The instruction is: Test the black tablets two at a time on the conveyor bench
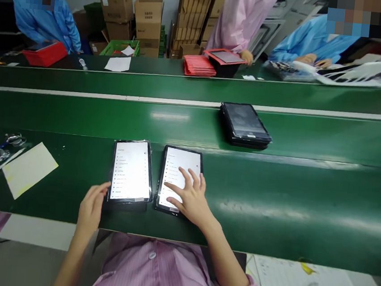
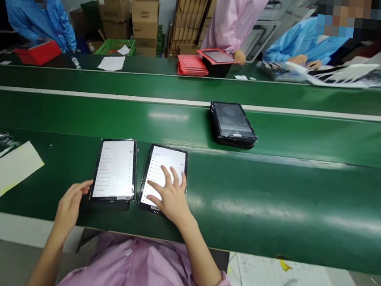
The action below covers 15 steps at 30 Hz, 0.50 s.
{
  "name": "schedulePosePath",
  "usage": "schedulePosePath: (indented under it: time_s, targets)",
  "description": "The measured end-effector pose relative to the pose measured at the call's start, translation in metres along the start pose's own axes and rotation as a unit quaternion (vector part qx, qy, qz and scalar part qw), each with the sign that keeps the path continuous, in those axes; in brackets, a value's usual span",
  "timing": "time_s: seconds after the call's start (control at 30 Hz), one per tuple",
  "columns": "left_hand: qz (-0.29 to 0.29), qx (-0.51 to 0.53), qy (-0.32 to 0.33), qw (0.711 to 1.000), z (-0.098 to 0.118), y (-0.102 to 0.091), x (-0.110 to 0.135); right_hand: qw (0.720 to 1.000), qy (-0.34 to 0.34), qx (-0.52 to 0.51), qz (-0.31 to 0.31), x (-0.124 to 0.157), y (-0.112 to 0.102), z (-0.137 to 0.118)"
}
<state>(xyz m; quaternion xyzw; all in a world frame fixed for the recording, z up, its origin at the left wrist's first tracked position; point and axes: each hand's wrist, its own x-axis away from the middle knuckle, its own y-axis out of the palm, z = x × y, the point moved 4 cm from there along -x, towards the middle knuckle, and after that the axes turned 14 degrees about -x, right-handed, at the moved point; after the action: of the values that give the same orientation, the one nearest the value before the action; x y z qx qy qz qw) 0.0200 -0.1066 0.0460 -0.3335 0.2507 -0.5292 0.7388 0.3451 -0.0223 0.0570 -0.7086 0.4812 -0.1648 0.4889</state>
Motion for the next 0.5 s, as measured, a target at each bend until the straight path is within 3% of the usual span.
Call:
schedulePosePath:
  time_s: [0.1, 0.27, 0.4, 0.5]
  targets:
    - [0.083, -0.134, 0.042, 0.987, 0.011, 0.009, -0.02, 0.997, 0.024, -0.002, 0.078, 0.016, -0.019, 0.017]
    - [0.038, -0.218, 0.058, 0.974, 0.019, 0.028, -0.031, 0.979, 0.075, -0.047, 0.182, 0.048, -0.045, 0.044]
    - [0.054, -0.212, 0.066, 0.973, 0.013, 0.015, -0.065, 0.986, 0.073, -0.065, 0.135, 0.044, -0.035, 0.039]
    - [0.03, -0.063, 0.032, 0.997, -0.003, 0.014, -0.107, 0.995, 0.058, -0.042, 0.067, 0.028, -0.022, 0.024]
